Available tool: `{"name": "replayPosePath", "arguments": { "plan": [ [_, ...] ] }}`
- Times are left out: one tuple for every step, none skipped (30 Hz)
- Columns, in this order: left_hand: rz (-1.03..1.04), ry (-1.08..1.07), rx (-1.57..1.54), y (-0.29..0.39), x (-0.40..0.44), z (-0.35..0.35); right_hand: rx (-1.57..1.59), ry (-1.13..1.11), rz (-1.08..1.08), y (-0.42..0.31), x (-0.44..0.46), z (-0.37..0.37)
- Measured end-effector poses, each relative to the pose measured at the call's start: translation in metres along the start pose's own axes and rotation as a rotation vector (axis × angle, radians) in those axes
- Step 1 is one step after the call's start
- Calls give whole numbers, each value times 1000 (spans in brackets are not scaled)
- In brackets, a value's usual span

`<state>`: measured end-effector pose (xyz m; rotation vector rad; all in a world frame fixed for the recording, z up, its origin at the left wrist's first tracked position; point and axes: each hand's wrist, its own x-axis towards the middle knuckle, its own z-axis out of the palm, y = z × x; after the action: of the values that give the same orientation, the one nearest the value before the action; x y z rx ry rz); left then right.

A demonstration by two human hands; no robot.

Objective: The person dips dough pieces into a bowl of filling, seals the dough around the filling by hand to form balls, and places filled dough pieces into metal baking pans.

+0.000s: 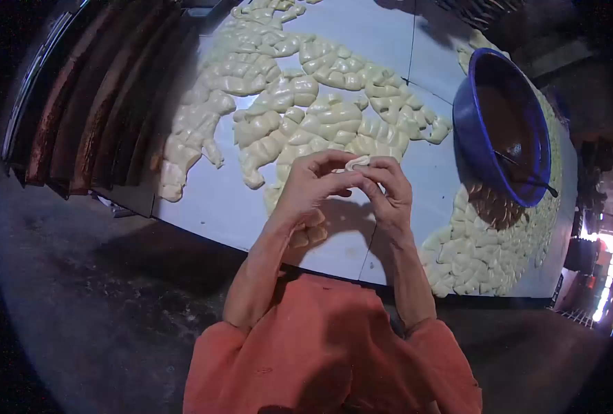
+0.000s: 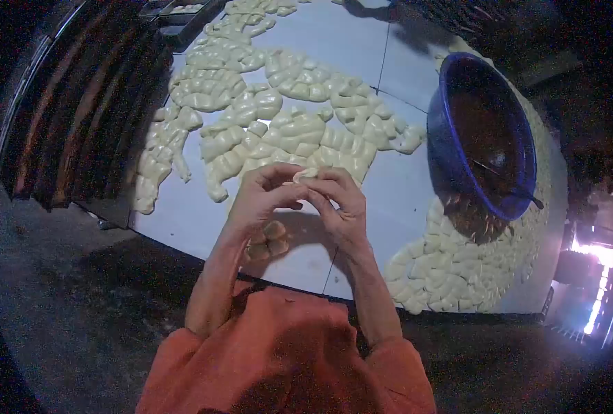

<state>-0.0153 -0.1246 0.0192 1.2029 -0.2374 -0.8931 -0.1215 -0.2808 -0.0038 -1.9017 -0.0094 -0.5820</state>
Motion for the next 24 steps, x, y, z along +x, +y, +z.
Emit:
{"name": "replayPosePath", "arguments": {
  "plan": [
    [45,-2,-19,-2,-2,-1,0,2,5,-1,-2,6],
    [35,8,-61,-3,-1,-3,56,123,56,-3,-4,15],
    [34,11,-62,-4,-1,-2,111,242,107,-4,-5,21],
    [56,20,-15,-5,-2,0,114,236,110,-4,-6,26],
    [76,30,32,-6,-3,2,96,263,91,-4,-6,30],
    [75,32,27,-7,-5,5,77,292,72,-4,-6,33],
    [68,34,29,-10,-7,4,57,326,56,-4,-6,36],
    [87,46,67,-15,-9,4,-122,329,-69,-4,-2,36],
    [105,58,101,-17,-11,6,-124,331,-60,-1,-2,36],
    [154,75,26,-20,-15,13,-140,370,-75,3,-4,35],
    [147,78,22,-18,-20,14,-154,406,-90,5,-6,35],
    [100,57,84,-6,-28,16,-88,343,-10,3,-8,33],
    [53,37,145,-1,-33,16,-86,339,0,0,-10,31],
    [34,105,252,-9,-30,11,-72,265,108,-3,-12,29],
    [29,112,248,-12,-31,9,-57,189,214,-7,-13,28],
    [-8,153,186,-13,-32,6,-116,162,201,-20,-9,25],
    [-45,193,125,-15,-33,3,-113,155,203,-28,-9,24],
    [4,169,180,-19,-37,0,-167,79,87,-35,-9,23],
    [-1,175,176,-21,-42,-3,-220,3,-28,-39,-14,22],
    [-49,149,221,-23,-47,-6,-147,-46,90,-37,-24,15],
    [-97,122,265,-26,-52,-8,-146,-49,94,-39,-30,9],
    [106,178,280,-34,-55,-7,-101,-75,241,-41,-35,4],
    [101,174,278,-34,-61,-12,-58,-97,387,-41,-39,-1],
    [211,144,572,-32,-68,-22,40,-104,488,-34,-44,-6]
  ]
}}
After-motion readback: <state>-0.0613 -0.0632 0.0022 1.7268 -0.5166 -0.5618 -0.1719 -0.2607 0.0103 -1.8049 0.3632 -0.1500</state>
